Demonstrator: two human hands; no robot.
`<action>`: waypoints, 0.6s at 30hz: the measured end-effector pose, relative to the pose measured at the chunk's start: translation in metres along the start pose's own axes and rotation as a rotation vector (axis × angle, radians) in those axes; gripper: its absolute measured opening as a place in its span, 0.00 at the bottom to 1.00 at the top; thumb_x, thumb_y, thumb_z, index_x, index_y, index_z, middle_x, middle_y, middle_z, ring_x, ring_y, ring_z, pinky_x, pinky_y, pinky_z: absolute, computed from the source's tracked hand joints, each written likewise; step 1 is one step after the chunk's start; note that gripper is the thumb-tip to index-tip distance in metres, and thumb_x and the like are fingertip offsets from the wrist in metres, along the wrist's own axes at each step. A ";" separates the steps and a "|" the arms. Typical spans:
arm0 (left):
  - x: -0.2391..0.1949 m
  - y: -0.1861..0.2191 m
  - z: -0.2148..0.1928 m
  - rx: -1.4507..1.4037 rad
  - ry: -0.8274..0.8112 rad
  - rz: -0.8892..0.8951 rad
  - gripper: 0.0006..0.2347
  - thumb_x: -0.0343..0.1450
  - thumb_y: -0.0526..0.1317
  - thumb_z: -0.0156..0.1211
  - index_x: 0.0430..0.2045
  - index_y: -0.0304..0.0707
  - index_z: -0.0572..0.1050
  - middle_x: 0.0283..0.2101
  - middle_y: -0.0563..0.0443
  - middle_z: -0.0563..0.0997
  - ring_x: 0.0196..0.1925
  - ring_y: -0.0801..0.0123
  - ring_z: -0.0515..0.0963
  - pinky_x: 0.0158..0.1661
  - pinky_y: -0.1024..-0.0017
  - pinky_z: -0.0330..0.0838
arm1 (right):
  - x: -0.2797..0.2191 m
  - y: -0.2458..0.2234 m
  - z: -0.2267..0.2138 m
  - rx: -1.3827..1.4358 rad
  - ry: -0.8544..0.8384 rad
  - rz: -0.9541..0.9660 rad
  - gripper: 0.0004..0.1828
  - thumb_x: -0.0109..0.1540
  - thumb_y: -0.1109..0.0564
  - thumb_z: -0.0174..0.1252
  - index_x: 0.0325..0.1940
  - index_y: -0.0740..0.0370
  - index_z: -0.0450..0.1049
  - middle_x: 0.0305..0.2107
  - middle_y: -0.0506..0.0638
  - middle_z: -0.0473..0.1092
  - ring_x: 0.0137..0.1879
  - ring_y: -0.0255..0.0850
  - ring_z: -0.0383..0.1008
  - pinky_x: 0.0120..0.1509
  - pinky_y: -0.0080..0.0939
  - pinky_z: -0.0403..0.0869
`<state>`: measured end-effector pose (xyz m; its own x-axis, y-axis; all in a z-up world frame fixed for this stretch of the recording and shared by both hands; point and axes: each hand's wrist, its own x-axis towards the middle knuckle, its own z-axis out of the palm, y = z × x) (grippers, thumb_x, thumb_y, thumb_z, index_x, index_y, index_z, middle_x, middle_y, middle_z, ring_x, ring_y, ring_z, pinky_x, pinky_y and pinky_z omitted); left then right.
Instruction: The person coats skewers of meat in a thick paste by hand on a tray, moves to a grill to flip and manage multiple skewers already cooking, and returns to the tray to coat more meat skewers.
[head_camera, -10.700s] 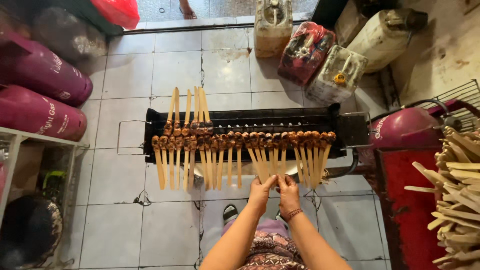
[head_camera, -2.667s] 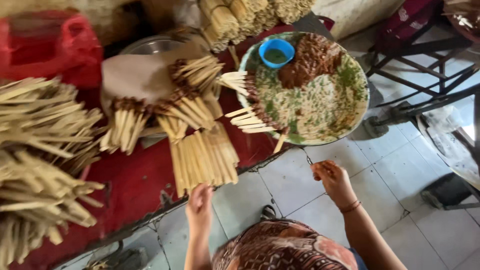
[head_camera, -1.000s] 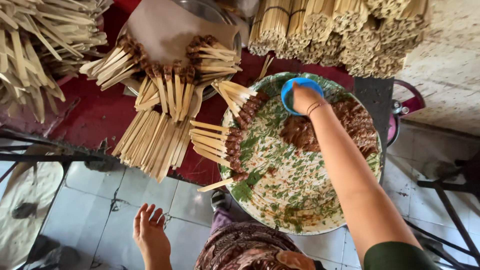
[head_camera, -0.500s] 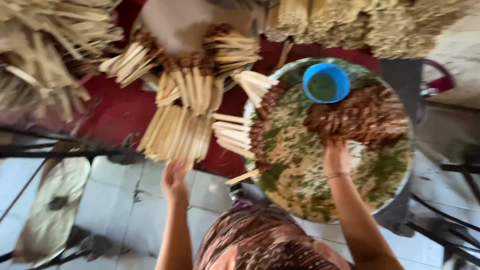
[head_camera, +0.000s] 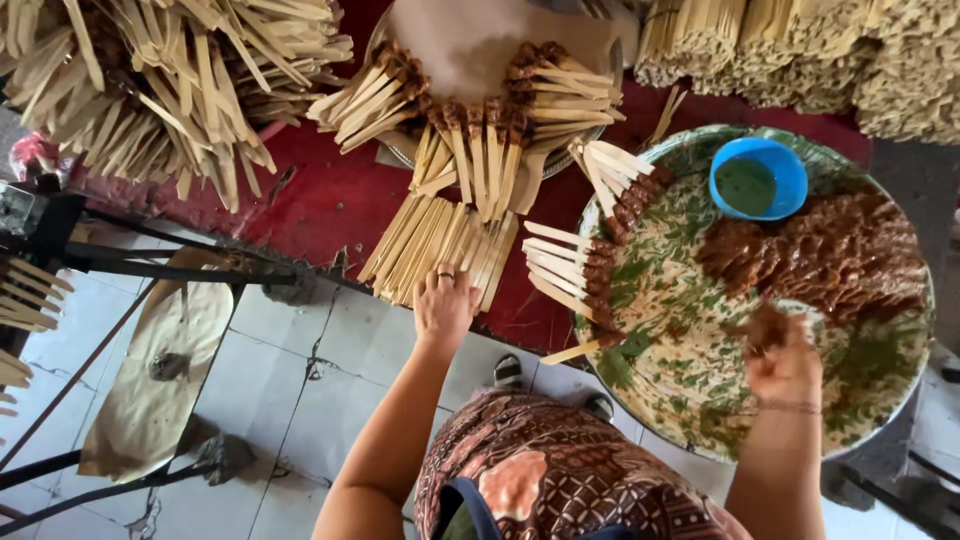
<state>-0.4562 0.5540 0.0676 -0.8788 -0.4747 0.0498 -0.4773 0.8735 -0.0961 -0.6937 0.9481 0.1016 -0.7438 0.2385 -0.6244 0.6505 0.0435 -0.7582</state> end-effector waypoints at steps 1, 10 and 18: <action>-0.001 0.000 -0.004 -0.064 -0.063 -0.049 0.12 0.71 0.50 0.52 0.39 0.45 0.74 0.46 0.45 0.73 0.43 0.56 0.75 0.43 0.62 0.68 | 0.015 0.006 -0.007 0.428 -0.335 0.086 0.14 0.62 0.43 0.57 0.42 0.53 0.74 0.24 0.41 0.63 0.29 0.29 0.59 0.34 0.25 0.65; 0.012 0.012 -0.024 -0.295 -0.070 -0.291 0.07 0.64 0.40 0.54 0.32 0.46 0.77 0.43 0.46 0.70 0.42 0.54 0.74 0.41 0.58 0.68 | 0.083 -0.053 -0.014 0.286 -0.345 -0.101 0.11 0.61 0.64 0.50 0.33 0.46 0.69 0.42 0.44 0.73 0.45 0.35 0.75 0.42 0.31 0.73; -0.001 0.013 -0.033 -2.285 0.353 -0.678 0.14 0.67 0.26 0.50 0.42 0.44 0.63 0.27 0.50 0.66 0.26 0.74 0.71 0.22 0.82 0.67 | 0.112 -0.103 0.000 -1.253 -0.011 -0.969 0.11 0.53 0.54 0.50 0.30 0.42 0.79 0.30 0.50 0.76 0.40 0.54 0.75 0.44 0.48 0.70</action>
<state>-0.4612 0.5696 0.0992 -0.5181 -0.8071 -0.2831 0.3835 -0.5151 0.7666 -0.8445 0.9707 0.1099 -0.9326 -0.3602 -0.0214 -0.3462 0.9100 -0.2282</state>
